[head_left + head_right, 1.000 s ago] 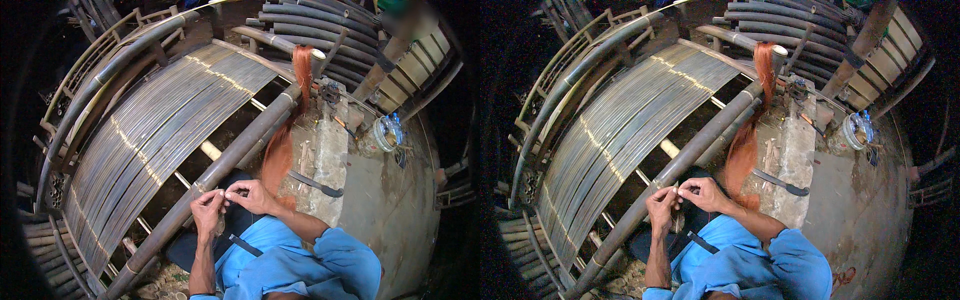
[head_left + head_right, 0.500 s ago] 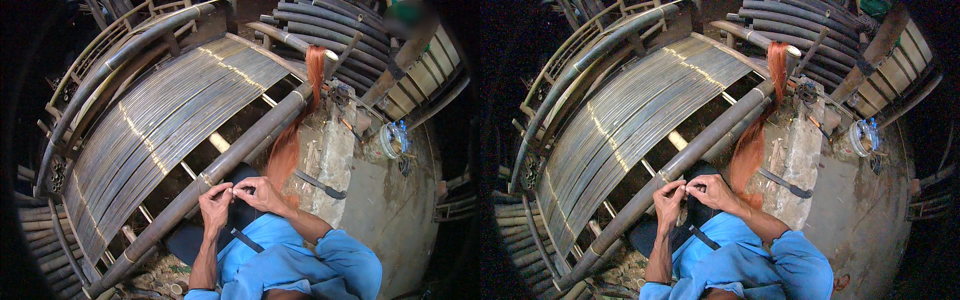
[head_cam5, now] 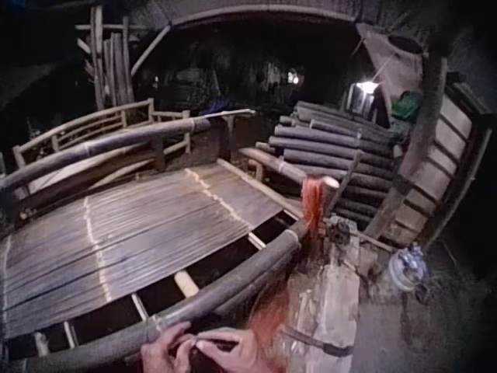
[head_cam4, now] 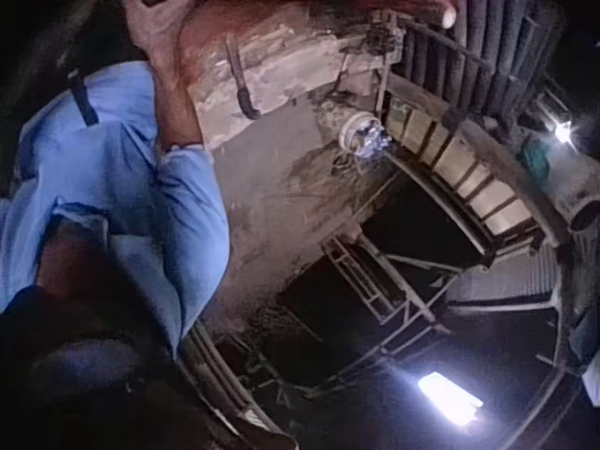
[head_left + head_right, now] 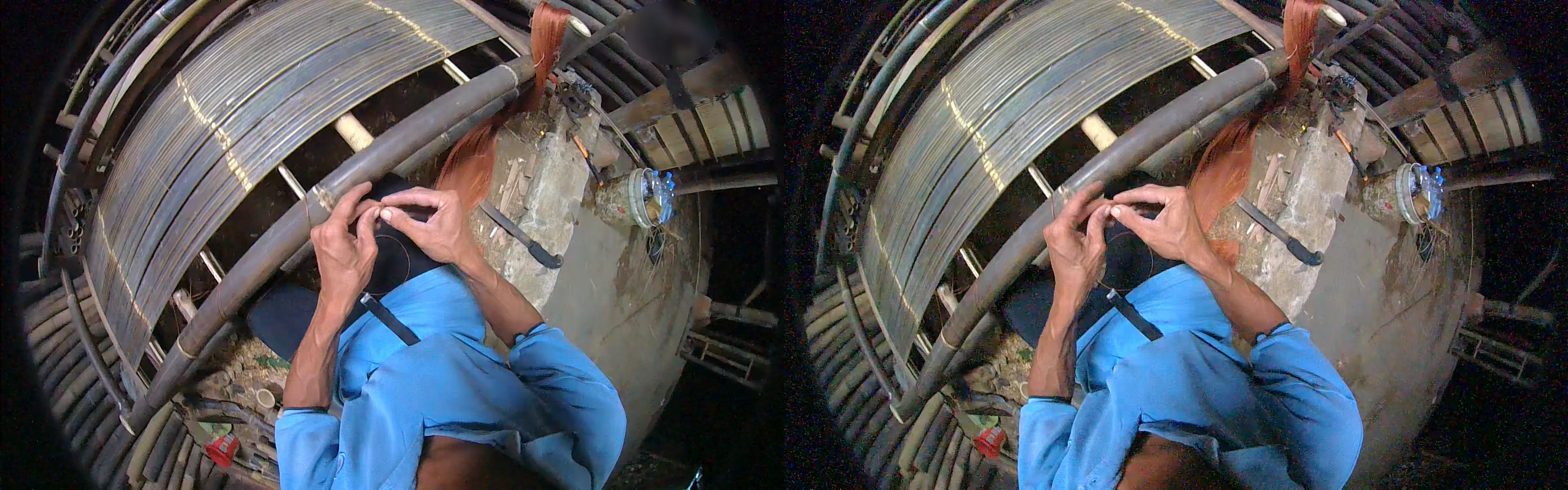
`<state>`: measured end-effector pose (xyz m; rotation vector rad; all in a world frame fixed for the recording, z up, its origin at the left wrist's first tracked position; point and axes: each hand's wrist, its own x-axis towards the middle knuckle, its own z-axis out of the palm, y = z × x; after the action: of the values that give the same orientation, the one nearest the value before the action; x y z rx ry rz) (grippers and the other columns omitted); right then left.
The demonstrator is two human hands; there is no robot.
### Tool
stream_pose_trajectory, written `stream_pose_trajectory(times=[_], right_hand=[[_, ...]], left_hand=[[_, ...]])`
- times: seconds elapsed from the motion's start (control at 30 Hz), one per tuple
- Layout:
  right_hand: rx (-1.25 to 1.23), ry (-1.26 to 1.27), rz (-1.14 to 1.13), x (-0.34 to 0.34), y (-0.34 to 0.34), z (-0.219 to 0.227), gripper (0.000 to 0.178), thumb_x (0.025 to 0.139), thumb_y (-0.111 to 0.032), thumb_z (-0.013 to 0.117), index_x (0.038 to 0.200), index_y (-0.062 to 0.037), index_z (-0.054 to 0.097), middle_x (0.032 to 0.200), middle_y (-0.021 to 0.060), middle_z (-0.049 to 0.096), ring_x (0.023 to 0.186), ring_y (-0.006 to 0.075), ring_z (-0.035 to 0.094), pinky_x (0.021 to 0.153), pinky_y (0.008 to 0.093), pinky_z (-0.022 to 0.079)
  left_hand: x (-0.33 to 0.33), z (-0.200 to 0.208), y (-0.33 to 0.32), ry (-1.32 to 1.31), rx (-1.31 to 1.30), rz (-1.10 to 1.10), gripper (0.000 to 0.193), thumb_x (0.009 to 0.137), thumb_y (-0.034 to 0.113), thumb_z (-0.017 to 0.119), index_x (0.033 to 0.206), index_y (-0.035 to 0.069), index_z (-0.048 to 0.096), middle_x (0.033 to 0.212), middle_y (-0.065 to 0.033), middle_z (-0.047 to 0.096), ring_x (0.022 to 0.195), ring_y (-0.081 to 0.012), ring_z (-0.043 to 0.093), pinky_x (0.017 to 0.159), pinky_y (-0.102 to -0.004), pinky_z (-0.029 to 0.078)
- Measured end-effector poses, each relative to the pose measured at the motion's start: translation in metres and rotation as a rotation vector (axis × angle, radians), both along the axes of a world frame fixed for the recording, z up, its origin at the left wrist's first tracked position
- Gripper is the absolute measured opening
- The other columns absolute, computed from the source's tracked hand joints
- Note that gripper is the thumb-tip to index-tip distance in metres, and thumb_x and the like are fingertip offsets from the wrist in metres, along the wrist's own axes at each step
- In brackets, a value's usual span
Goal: The person constructs a piece of bamboo furniture by hand. They use a long cord to lash bamboo poles together, threading the cord through gaps and pulling it tight to secure the structure.
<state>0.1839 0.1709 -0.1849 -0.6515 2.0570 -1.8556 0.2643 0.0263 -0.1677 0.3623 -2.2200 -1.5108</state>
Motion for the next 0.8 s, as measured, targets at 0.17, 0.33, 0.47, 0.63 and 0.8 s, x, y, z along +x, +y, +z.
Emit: stream_pose_trajectory(times=[0.17, 0.33, 0.47, 0.63, 0.8], right_hand=[[0.081, 0.145, -0.05, 0.001, 0.004, 0.002, 0.017, 0.087, -0.007, 0.076, 0.101, 0.0017, 0.077, 0.096, 0.0116, 0.076, 0.091, 0.0122, 0.07, 0.079, 0.0264, 0.055], [0.102, -0.044, -0.08, 0.007, 0.002, 0.023, 0.011, 0.086, -0.006, 0.076, 0.095, 0.0011, 0.075, 0.094, 0.0089, 0.075, 0.09, 0.0074, 0.068, 0.076, 0.0214, 0.053], [-0.249, -0.038, -0.074, 0.001, -0.001, 0.003, 0.012, 0.088, -0.003, 0.073, 0.099, 0.0013, 0.074, 0.098, 0.0075, 0.073, 0.094, 0.01, 0.067, 0.081, 0.0243, 0.053], [-0.002, 0.204, 0.019, -0.002, 0.005, 0.01, 0.014, 0.088, -0.003, 0.072, 0.101, 0.0016, 0.074, 0.097, 0.0099, 0.073, 0.092, 0.016, 0.069, 0.084, 0.0297, 0.054], [0.04, 0.237, 0.021, -0.002, 0.005, 0.007, 0.014, 0.089, -0.003, 0.071, 0.102, 0.0009, 0.074, 0.097, 0.0118, 0.074, 0.091, 0.0191, 0.069, 0.084, 0.0302, 0.053]], left_hand=[[-0.002, 0.007, 0.007, -0.05, 0.02, -0.027, 0.028, 0.092, -0.005, 0.064, 0.12, -0.008, 0.064, 0.09, -0.0164, 0.076, 0.079, -0.0177, 0.074, 0.072, -0.0294, 0.059], [-0.006, 0.002, 0.005, -0.066, 0.514, 0.008, 0.032, 0.092, -0.004, 0.066, 0.122, -0.012, 0.059, 0.095, -0.0176, 0.074, 0.079, -0.0173, 0.072, 0.07, -0.0285, 0.063], [-0.009, -0.011, -0.007, -0.152, 0.789, -0.081, 0.033, 0.093, 0.001, 0.069, 0.121, -0.012, 0.057, 0.094, -0.0181, 0.073, 0.077, -0.019, 0.073, 0.067, -0.0293, 0.063], [-0.003, -0.024, -0.01, -0.219, 1.095, -0.143, 0.022, 0.095, 0.01, 0.069, 0.11, -0.006, 0.065, 0.093, -0.0149, 0.073, 0.077, -0.02, 0.073, 0.068, -0.0303, 0.063], [-0.001, -0.027, -0.008, -0.212, 1.061, -0.158, 0.016, 0.094, 0.01, 0.071, 0.104, -0.002, 0.069, 0.088, -0.0096, 0.072, 0.069, -0.0126, 0.066, 0.061, -0.0229, 0.053]])
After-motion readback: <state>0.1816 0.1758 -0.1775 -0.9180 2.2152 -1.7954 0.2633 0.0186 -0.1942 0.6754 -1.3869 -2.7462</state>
